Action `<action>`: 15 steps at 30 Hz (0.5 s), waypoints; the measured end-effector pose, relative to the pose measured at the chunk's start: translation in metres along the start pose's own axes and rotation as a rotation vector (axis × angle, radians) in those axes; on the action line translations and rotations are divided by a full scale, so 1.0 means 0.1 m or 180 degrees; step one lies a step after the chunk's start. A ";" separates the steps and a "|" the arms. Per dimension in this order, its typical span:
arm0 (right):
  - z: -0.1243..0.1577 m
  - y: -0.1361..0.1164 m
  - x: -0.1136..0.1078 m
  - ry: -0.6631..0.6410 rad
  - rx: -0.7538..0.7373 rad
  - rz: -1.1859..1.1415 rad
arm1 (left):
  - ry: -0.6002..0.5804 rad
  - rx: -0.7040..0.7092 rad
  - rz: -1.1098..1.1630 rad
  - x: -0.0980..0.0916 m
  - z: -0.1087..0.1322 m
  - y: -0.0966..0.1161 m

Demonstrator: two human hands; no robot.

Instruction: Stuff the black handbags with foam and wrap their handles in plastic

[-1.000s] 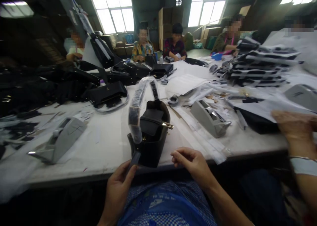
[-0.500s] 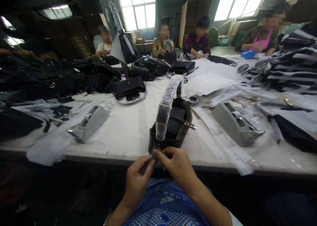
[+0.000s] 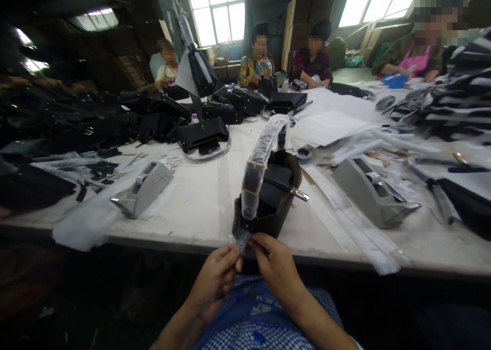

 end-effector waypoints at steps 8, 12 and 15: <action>0.03 0.02 0.12 0.0168 0.0216 -0.0494 | -0.0302 -0.0290 0.0334 0.04 -0.03 -0.07; -0.03 0.02 0.16 0.0061 0.0529 -0.0928 | -0.0365 -0.0371 0.0396 0.04 -0.02 -0.06; -0.10 0.01 0.18 -0.0029 0.0757 -0.1037 | -0.0428 -0.0506 0.0479 0.03 -0.01 -0.05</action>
Point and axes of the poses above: each hand's wrist, its own z-axis away from the middle knuckle, its own x-axis out of the palm, y = z × x, the point moved 1 cm from there along -z, towards the middle knuckle, and after that the axes turned 15 degrees about -z, right-handed, at the moved point
